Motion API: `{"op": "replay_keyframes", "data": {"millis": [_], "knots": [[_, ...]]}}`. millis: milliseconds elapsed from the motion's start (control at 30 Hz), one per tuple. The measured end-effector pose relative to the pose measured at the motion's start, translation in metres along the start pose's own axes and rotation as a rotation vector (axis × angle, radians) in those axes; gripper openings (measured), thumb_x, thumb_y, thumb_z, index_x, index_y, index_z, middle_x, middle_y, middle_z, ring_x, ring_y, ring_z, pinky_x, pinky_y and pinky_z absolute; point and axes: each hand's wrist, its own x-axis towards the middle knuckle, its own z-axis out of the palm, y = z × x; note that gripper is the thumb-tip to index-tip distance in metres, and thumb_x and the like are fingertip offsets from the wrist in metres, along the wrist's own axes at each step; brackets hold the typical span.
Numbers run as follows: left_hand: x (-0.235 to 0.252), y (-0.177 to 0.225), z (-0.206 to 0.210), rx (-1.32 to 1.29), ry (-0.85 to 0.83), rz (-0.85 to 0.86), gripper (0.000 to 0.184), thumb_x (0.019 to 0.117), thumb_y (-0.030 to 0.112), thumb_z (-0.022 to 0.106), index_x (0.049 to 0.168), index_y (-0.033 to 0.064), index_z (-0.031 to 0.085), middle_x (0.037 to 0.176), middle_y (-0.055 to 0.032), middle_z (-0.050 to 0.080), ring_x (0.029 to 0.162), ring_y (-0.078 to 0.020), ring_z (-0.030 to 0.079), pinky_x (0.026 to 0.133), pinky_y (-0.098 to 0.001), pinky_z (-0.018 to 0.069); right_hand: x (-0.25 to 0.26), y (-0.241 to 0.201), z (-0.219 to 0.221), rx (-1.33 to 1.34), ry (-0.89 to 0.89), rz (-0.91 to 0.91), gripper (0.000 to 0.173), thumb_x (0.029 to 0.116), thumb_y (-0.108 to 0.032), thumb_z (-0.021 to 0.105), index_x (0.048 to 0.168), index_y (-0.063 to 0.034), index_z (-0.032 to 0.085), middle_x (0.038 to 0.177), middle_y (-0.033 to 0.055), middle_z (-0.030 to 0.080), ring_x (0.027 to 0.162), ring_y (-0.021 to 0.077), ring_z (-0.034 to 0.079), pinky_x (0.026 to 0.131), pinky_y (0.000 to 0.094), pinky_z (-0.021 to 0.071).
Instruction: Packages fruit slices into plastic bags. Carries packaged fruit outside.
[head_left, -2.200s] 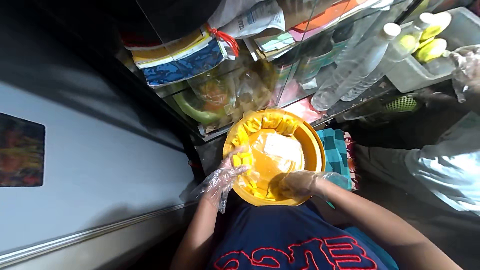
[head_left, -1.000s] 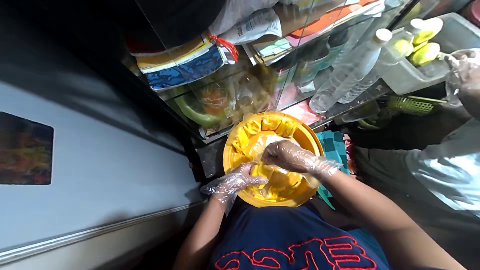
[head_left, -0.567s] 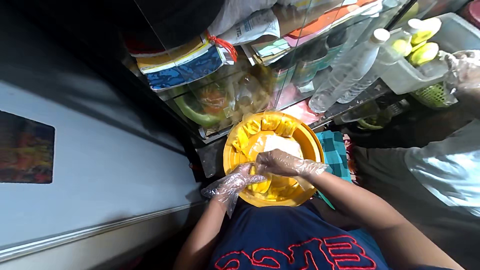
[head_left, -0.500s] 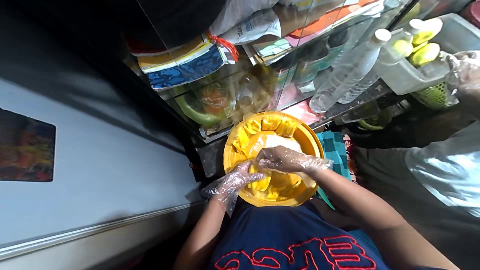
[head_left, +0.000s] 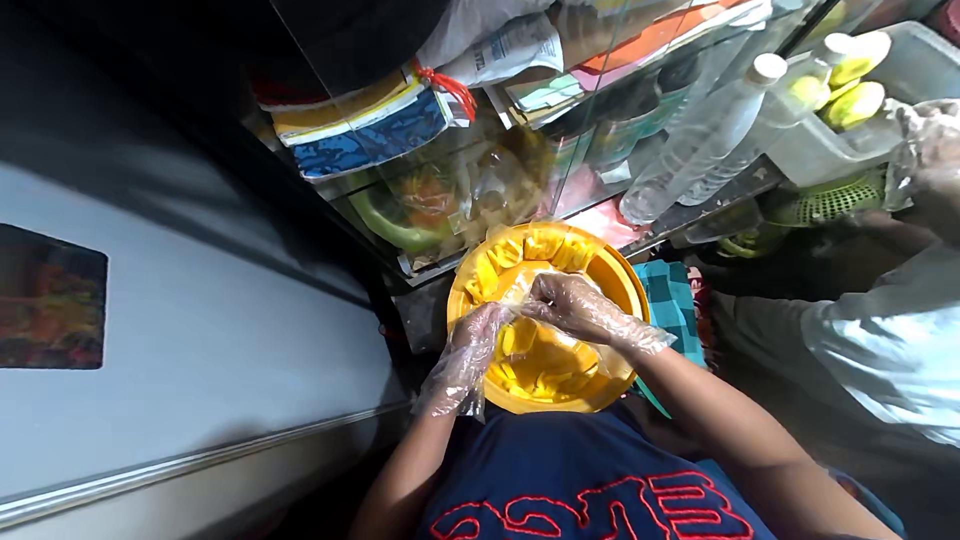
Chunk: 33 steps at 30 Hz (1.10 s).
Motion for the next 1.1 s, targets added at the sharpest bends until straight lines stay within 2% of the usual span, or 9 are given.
{"op": "replay_keyframes", "data": {"millis": [200, 267, 400, 467, 533, 667, 833, 1000, 1100], "knots": [[-0.005, 0.008, 0.006, 0.053, 0.225, 0.086, 0.025, 0.1057, 0.017, 0.053, 0.115, 0.0005, 0.069, 0.108, -0.0166, 0.071, 0.104, -0.0254, 0.068, 0.096, -0.0468, 0.0521, -0.002, -0.002, 0.008, 0.207, -0.024, 0.148, 0.047, 0.0888, -0.024, 0.080, 0.119, 0.0031, 0.057, 0.092, 0.0134, 0.066, 0.080, 0.0215, 0.065, 0.076, 0.0411, 0.0565], [-0.005, 0.008, 0.007, 0.050, 0.258, 0.137, 0.022, 0.1042, 0.017, 0.056, 0.109, 0.0001, 0.070, 0.103, -0.0156, 0.071, 0.099, -0.0240, 0.068, 0.093, -0.0448, 0.0530, -0.002, -0.001, 0.011, 0.280, -0.095, 0.166, 0.038, 0.0937, -0.022, 0.075, 0.117, 0.0027, 0.058, 0.092, 0.0123, 0.066, 0.080, 0.0179, 0.064, 0.077, 0.0372, 0.0557], [-0.006, 0.016, 0.007, 0.080, 0.266, 0.151, 0.025, 0.1048, 0.015, 0.054, 0.109, -0.0039, 0.070, 0.111, -0.0186, 0.068, 0.108, -0.0278, 0.065, 0.099, -0.0453, 0.0503, -0.002, 0.001, 0.018, 0.428, -0.066, 0.112, 0.019, 0.1020, -0.018, 0.062, 0.094, -0.0004, 0.063, 0.073, 0.0019, 0.055, 0.063, 0.0059, 0.051, 0.062, 0.0236, 0.0458], [-0.006, 0.017, 0.006, -0.047, 0.221, 0.065, 0.031, 0.1075, 0.017, 0.049, 0.122, -0.0040, 0.066, 0.123, -0.0192, 0.066, 0.118, -0.0272, 0.061, 0.105, -0.0452, 0.0464, -0.002, 0.002, 0.019, 0.442, -0.022, 0.061, 0.016, 0.1010, -0.015, 0.061, 0.092, -0.0008, 0.063, 0.070, 0.0003, 0.054, 0.061, 0.0044, 0.049, 0.060, 0.0218, 0.0439], [-0.005, 0.004, 0.005, -0.330, 0.111, -0.008, 0.037, 0.1094, 0.028, 0.044, 0.138, 0.0079, 0.056, 0.133, -0.0070, 0.062, 0.120, -0.0128, 0.059, 0.104, -0.0348, 0.0484, -0.002, 0.002, 0.020, 0.413, 0.048, 0.031, 0.014, 0.1000, -0.013, 0.063, 0.094, -0.0010, 0.065, 0.071, 0.0007, 0.056, 0.061, 0.0041, 0.051, 0.059, 0.0214, 0.0450], [-0.013, 0.012, -0.007, -0.789, -0.181, -0.207, 0.017, 0.1028, 0.003, 0.050, 0.118, 0.0034, 0.057, 0.091, -0.0002, 0.069, 0.080, -0.0072, 0.067, 0.076, -0.0256, 0.0589, -0.002, 0.002, 0.025, 0.277, 0.191, -0.023, 0.011, 0.0981, -0.011, 0.065, 0.095, 0.0001, 0.066, 0.075, 0.0050, 0.061, 0.064, 0.0085, 0.056, 0.062, 0.0263, 0.0495], [-0.012, 0.011, -0.005, -0.639, -0.184, -0.349, 0.029, 0.0932, -0.005, 0.065, 0.120, -0.0008, 0.056, 0.090, -0.0020, 0.069, 0.080, -0.0075, 0.069, 0.076, -0.0237, 0.0587, -0.004, 0.005, 0.035, 0.305, 0.285, -0.031, 0.017, 0.0974, -0.015, 0.067, 0.099, 0.0016, 0.065, 0.076, 0.0072, 0.062, 0.062, 0.0107, 0.057, 0.059, 0.0271, 0.0503], [-0.012, -0.014, -0.015, -0.523, 0.058, -0.327, 0.035, 0.0930, 0.001, 0.069, 0.126, -0.0024, 0.058, 0.101, -0.0079, 0.070, 0.088, -0.0106, 0.069, 0.081, -0.0264, 0.0588, -0.013, 0.027, 0.034, 0.430, -0.243, 0.343, 0.036, 0.1089, -0.027, 0.048, 0.115, 0.0050, 0.064, 0.095, 0.0130, 0.069, 0.084, 0.0164, 0.067, 0.083, 0.0349, 0.0571], [-0.016, -0.017, -0.021, -0.483, 0.099, -0.311, 0.037, 0.0933, 0.009, 0.071, 0.128, 0.0034, 0.060, 0.109, -0.0065, 0.070, 0.096, -0.0102, 0.067, 0.087, -0.0283, 0.0565, -0.015, 0.033, 0.056, 0.182, -0.702, 0.233, 0.038, 0.1070, -0.029, 0.053, 0.127, 0.0014, 0.065, 0.118, 0.0223, 0.067, 0.112, 0.0332, 0.064, 0.103, 0.0557, 0.0456]]}}
